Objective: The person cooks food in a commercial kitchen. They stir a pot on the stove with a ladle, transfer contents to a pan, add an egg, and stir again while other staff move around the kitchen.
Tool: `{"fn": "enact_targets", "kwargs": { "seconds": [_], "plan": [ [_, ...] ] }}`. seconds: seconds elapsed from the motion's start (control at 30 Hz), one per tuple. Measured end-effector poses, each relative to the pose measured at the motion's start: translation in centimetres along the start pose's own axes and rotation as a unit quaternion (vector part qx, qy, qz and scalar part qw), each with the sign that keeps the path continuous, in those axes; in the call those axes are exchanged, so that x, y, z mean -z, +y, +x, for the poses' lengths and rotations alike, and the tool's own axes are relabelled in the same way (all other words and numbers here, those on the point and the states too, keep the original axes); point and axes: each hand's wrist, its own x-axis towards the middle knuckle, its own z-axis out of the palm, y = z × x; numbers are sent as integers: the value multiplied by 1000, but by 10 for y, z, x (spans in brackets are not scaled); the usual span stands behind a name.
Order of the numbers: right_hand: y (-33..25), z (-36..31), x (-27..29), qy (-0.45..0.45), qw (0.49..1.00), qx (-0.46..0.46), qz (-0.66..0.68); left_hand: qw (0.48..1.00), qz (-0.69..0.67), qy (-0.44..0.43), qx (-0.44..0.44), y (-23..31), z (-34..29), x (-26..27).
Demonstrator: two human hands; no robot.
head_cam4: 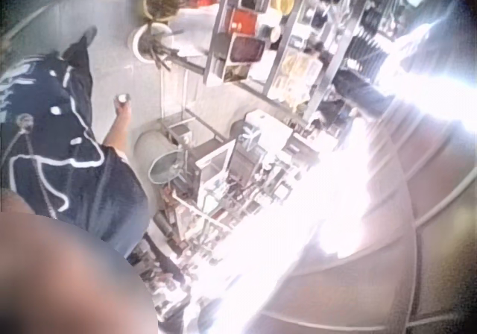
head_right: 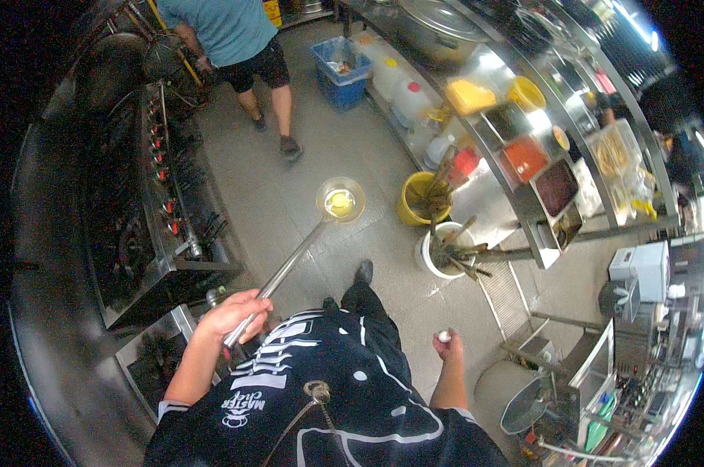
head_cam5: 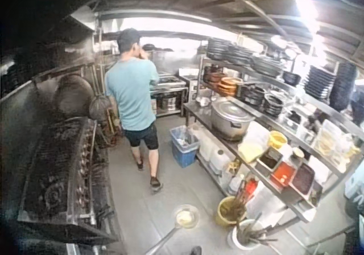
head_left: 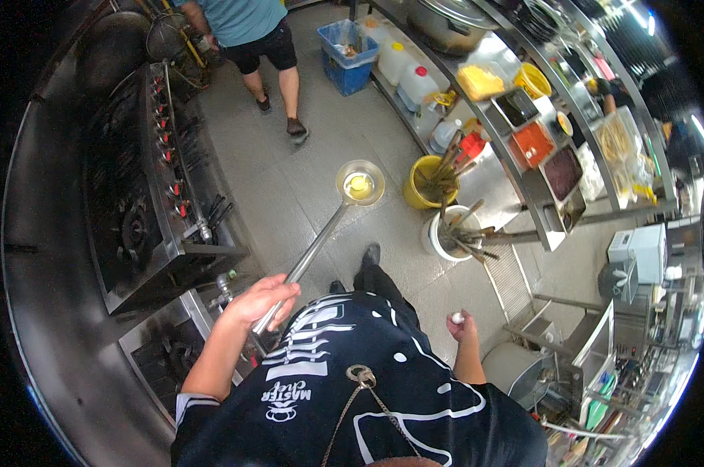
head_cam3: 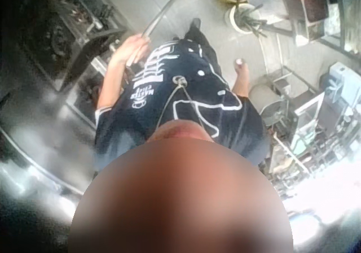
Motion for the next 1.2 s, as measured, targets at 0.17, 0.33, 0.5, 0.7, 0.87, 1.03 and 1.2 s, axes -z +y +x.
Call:
{"fn": "enact_targets", "kwargs": {
  "seconds": [0.17,0.33,0.5,0.7,0.87,1.03,1.2],
  "plan": [
    [-41,71,-188,-46,995,0,-86,995,-83,35,-34,37,14,32],
    [-154,107,-504,-231,967,-2,-110,986,-99,126,-42,103,27,35],
    [-280,42,-818,-316,923,157,-153,972,-162,158,-71,167,54,36],
    [-235,8,-894,-265,792,364,-411,973,-147,157,-80,228,83,55],
    [-137,81,-720,-195,577,449,-654,989,-64,124,-40,271,102,91],
    [-62,96,-420,-25,683,229,-694,993,84,64,43,316,131,130],
    [10,-15,-197,253,943,5,-214,967,229,-57,99,367,184,144]
  ]
}}
